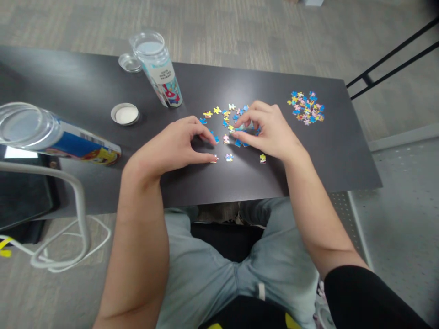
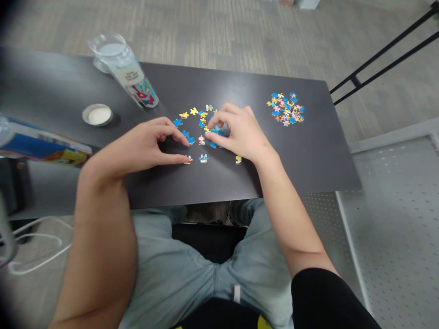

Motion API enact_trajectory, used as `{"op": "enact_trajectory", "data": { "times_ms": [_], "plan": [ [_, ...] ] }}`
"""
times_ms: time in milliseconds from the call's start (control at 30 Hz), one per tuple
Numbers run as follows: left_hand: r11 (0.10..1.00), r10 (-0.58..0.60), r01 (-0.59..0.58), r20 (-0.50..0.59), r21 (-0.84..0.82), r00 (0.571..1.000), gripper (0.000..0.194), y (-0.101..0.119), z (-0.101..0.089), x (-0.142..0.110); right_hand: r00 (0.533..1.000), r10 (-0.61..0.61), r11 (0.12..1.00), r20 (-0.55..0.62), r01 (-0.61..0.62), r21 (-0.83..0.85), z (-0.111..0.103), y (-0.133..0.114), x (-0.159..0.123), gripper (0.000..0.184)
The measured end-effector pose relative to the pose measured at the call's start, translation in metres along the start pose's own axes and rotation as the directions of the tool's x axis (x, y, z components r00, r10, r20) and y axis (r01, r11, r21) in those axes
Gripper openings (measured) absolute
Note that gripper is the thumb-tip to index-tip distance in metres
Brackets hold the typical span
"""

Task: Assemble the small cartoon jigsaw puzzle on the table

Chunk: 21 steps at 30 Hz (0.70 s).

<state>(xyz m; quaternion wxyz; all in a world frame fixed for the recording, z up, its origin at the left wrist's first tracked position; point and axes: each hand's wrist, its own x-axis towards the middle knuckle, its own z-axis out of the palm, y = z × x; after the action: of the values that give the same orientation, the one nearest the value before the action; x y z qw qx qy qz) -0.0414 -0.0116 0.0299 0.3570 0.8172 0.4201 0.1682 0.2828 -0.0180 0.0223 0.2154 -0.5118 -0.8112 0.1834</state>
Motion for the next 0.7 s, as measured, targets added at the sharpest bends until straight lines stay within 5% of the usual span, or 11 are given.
{"op": "enact_trajectory", "data": {
  "times_ms": [400,700],
  "plan": [
    [0.998,0.045,-0.045,0.014,0.038,0.999,0.010,0.004,0.005,-0.002,0.997,-0.077,0.997,0.027,0.077,0.012,0.024,-0.006,-0.006,0.009],
    [0.998,0.017,-0.009,-0.115,0.064,0.993,0.008,0.005,0.011,0.001,0.989,-0.150,0.982,0.012,0.147,0.122,0.032,-0.003,-0.006,0.011]
  ]
}}
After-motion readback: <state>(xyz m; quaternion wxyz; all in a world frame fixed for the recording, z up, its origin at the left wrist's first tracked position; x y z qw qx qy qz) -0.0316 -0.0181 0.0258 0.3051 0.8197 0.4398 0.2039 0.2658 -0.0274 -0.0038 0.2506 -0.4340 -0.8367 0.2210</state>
